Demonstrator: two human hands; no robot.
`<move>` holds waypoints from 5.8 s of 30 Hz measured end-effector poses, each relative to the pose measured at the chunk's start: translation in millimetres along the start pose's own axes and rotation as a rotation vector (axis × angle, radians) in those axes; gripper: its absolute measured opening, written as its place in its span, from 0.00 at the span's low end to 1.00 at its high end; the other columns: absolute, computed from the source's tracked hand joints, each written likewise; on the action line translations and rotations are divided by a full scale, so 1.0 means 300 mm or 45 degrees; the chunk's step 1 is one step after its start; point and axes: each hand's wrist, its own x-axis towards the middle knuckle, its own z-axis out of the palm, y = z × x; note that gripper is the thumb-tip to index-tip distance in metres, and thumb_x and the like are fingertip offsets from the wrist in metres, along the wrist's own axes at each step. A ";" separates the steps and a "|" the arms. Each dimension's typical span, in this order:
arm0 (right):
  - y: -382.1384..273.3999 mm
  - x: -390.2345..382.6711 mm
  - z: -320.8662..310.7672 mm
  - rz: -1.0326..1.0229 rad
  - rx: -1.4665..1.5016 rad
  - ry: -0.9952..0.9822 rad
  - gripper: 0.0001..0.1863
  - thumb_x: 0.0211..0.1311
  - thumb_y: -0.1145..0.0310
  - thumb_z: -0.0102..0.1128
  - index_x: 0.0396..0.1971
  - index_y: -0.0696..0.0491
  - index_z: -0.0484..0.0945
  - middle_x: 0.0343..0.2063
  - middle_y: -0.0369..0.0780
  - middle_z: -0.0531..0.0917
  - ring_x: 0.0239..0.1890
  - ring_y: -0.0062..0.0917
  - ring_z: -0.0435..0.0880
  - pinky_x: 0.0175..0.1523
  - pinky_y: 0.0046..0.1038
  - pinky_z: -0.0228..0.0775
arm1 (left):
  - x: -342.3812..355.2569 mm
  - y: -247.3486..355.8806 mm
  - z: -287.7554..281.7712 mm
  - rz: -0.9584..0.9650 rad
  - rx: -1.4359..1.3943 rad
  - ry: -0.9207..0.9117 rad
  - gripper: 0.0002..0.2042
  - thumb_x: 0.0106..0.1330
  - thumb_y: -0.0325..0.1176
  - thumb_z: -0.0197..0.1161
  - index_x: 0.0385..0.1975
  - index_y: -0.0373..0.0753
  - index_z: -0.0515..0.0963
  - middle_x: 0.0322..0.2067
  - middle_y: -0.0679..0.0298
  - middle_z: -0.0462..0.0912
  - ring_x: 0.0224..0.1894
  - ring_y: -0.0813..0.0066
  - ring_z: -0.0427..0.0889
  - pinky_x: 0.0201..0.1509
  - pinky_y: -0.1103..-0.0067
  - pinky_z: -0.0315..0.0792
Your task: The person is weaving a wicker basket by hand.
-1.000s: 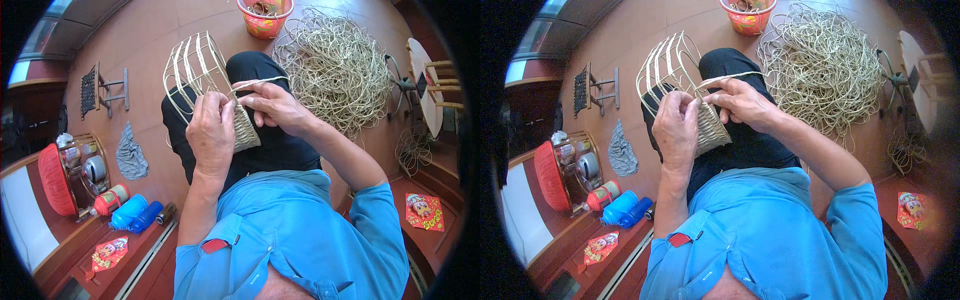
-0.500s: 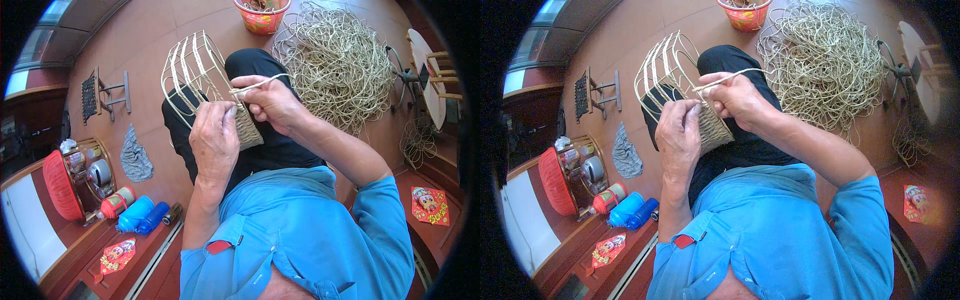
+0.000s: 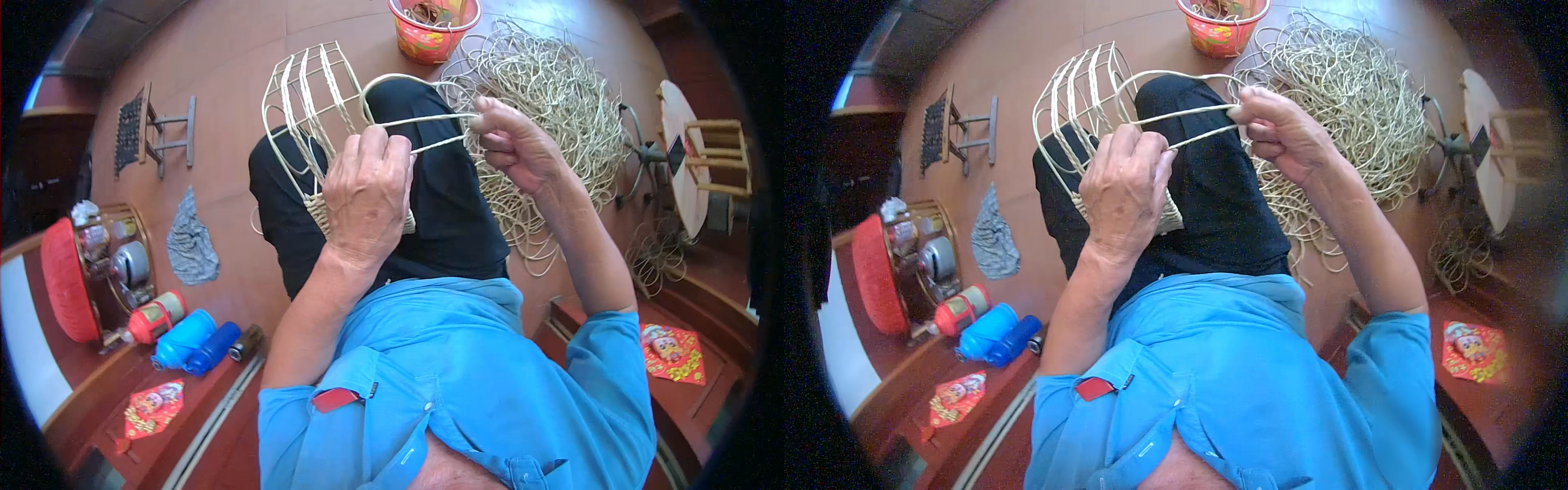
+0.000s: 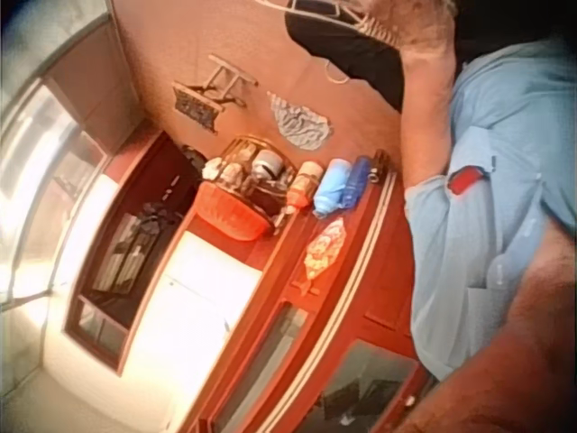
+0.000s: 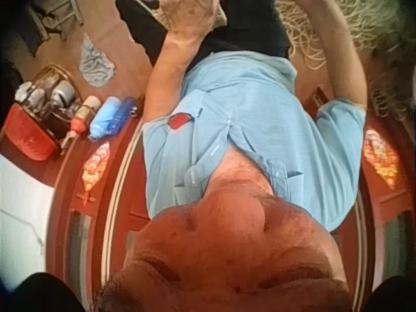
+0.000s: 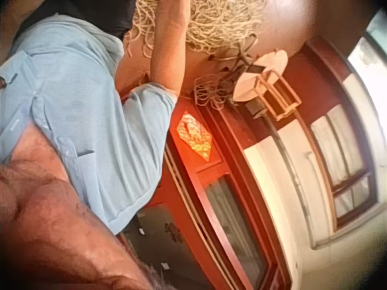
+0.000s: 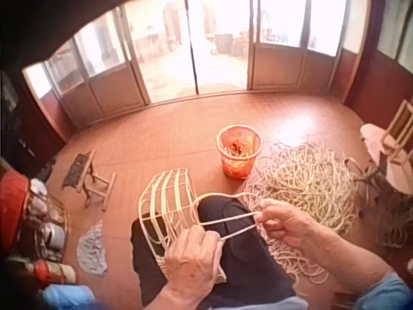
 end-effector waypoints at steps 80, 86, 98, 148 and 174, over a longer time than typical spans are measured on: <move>0.257 -0.133 0.105 -1.570 -1.718 0.042 0.23 0.66 0.76 0.67 0.62 0.52 0.84 0.46 0.45 0.90 0.44 0.40 0.91 0.49 0.39 0.85 | -0.059 -0.096 -0.101 -0.545 -0.386 0.038 0.09 0.71 0.32 0.72 0.35 0.34 0.81 0.29 0.57 0.80 0.29 0.63 0.83 0.36 0.67 0.76; 0.338 -0.080 0.240 -1.533 -1.876 -0.015 0.29 0.69 0.70 0.67 0.69 0.57 0.78 0.54 0.43 0.84 0.40 0.32 0.86 0.46 0.34 0.78 | -0.068 -0.077 -0.116 -0.564 -0.406 0.047 0.08 0.69 0.31 0.74 0.35 0.34 0.83 0.30 0.57 0.82 0.28 0.64 0.84 0.36 0.68 0.77; 0.313 -0.037 0.281 -1.528 -1.985 0.050 0.28 0.68 0.66 0.68 0.67 0.58 0.78 0.49 0.44 0.83 0.41 0.33 0.85 0.46 0.33 0.77 | 0.029 -0.158 -0.062 -0.103 -0.155 0.269 0.09 0.69 0.29 0.75 0.46 0.42 0.85 0.35 0.59 0.85 0.35 0.58 0.88 0.39 0.66 0.81; 0.350 -0.035 0.404 -1.485 -2.012 -0.061 0.20 0.65 0.64 0.67 0.56 0.49 0.82 0.50 0.38 0.80 0.51 0.33 0.80 0.52 0.37 0.71 | -0.072 -0.195 -0.190 -0.355 -0.212 0.075 0.08 0.74 0.24 0.64 0.49 0.40 0.79 0.39 0.52 0.88 0.42 0.44 0.89 0.44 0.55 0.83; 0.403 0.018 0.503 -1.711 -1.836 0.057 0.11 0.61 0.66 0.74 0.43 0.44 0.87 0.34 0.33 0.76 0.39 0.30 0.78 0.44 0.36 0.68 | -0.325 -0.425 -0.281 -0.772 0.016 0.187 0.14 0.66 0.21 0.64 0.51 0.38 0.82 0.27 0.69 0.79 0.26 0.79 0.78 0.35 0.75 0.75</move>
